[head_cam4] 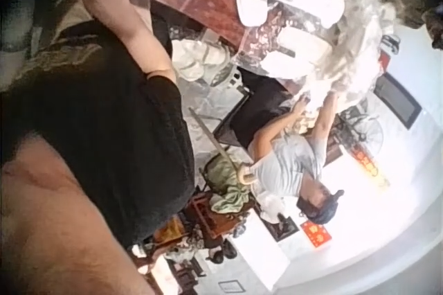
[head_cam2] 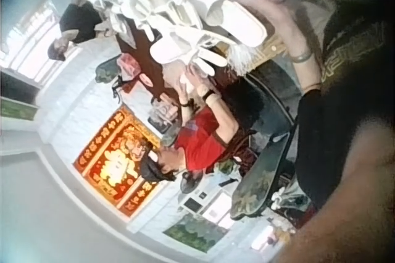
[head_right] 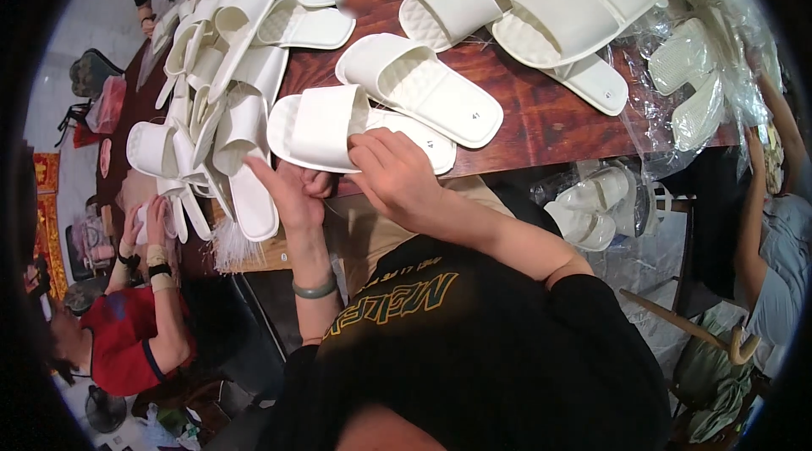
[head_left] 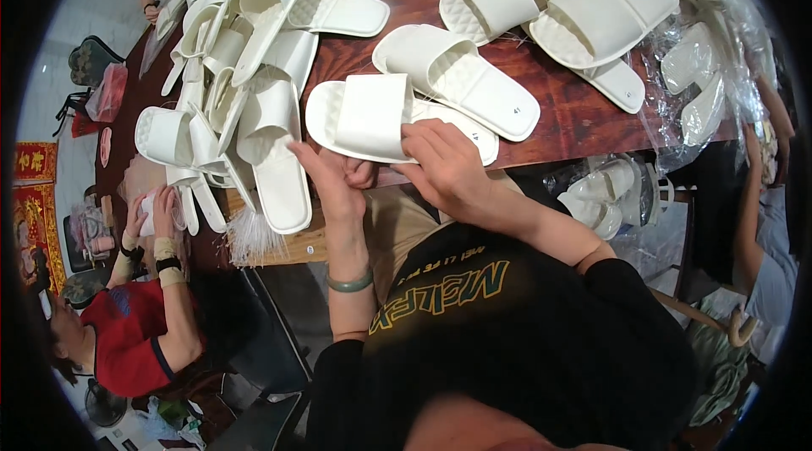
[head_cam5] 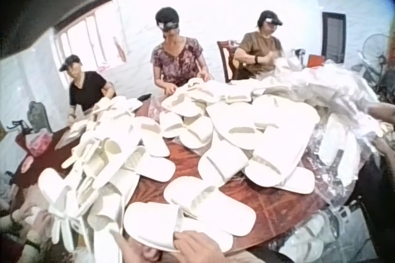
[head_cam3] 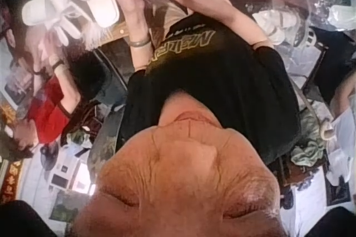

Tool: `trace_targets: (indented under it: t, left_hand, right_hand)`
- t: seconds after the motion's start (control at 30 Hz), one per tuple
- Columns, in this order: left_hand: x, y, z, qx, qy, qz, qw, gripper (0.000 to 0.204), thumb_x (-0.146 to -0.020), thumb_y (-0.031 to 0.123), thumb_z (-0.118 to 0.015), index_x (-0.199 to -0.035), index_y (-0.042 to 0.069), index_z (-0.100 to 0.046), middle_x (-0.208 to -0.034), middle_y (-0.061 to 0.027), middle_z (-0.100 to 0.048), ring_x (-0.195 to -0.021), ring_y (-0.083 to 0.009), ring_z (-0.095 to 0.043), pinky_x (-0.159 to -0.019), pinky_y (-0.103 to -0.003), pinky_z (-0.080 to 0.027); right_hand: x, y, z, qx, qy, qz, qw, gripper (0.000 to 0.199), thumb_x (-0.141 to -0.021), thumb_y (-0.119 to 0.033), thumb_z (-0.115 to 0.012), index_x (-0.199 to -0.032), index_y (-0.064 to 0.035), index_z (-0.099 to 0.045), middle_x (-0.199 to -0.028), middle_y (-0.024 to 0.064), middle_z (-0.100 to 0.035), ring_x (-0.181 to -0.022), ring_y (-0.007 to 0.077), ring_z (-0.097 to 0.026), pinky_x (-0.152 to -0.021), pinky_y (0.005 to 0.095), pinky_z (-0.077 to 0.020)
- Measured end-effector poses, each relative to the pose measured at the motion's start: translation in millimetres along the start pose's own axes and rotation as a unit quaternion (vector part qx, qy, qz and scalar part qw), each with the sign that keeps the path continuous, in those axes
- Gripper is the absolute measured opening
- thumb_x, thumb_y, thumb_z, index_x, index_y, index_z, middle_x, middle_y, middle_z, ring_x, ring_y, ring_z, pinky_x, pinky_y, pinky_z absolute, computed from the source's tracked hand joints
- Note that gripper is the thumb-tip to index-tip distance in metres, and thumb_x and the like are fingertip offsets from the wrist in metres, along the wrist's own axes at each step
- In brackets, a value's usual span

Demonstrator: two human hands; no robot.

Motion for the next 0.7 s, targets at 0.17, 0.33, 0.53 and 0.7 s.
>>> trace_targets:
  t: [0.17, 0.33, 0.53, 0.7]
  left_hand:
    - [6.5, 3.9, 1.3, -0.440, 0.391, -0.080, 0.805, 0.026, -0.095, 0.032, -0.046, -0.088, 0.008, -0.053, -0.053, 0.0078, -0.032, -0.041, -0.0020, -0.025, -0.037, -0.019, -0.018]
    - [18.4, 25.9, 19.7, -0.346, 0.423, -0.016, 0.837, 0.035, -0.096, 0.032, -0.045, -0.068, 0.012, -0.039, -0.052, 0.0062, -0.027, -0.041, -0.0034, -0.023, -0.037, -0.021, -0.017]
    - [-8.0, 20.8, 2.0, -0.523, 0.355, 0.033, 0.775, 0.043, -0.086, 0.020, -0.065, -0.116, -0.004, -0.047, -0.102, -0.0100, -0.060, -0.092, -0.0118, -0.055, -0.072, -0.026, -0.048]
    - [-23.2, 17.9, -4.1, -0.611, 0.278, -0.074, 0.738, 0.060, -0.079, 0.012, -0.065, -0.128, -0.001, -0.034, -0.114, -0.0141, -0.055, -0.103, -0.0157, -0.056, -0.081, -0.028, -0.048]
  right_hand:
    - [-0.9, 7.8, 0.8, -0.083, -0.077, -0.003, 0.994, 0.025, -0.071, -0.009, -0.070, -0.090, -0.0008, -0.056, -0.092, 0.0142, -0.059, -0.083, 0.0299, -0.057, -0.071, 0.0383, -0.0452]
    - [-7.9, 63.0, 58.6, 0.177, -0.055, -0.076, 0.980, 0.046, -0.076, -0.024, -0.070, -0.111, -0.0006, -0.052, -0.112, 0.0181, -0.054, -0.102, 0.0345, -0.051, -0.084, 0.0439, -0.0416]
    - [8.8, 81.5, 52.6, 0.168, -0.163, -0.138, 0.962, 0.066, -0.076, -0.035, -0.068, -0.124, 0.0032, -0.044, -0.126, 0.0229, -0.044, -0.115, 0.0367, -0.042, -0.093, 0.0448, -0.0374]
    - [26.3, 60.2, 44.6, 0.231, -0.146, -0.127, 0.953, 0.066, -0.077, -0.035, -0.066, -0.121, 0.0089, -0.043, -0.125, 0.0270, -0.042, -0.110, 0.0400, -0.044, -0.089, 0.0453, -0.0409]
Point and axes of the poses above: each hand's wrist, its own x-axis away from the middle knuckle, its own z-axis out of the back of the hand, y = z × x, the point moved 6 cm from there along -x, towards the middle knuckle
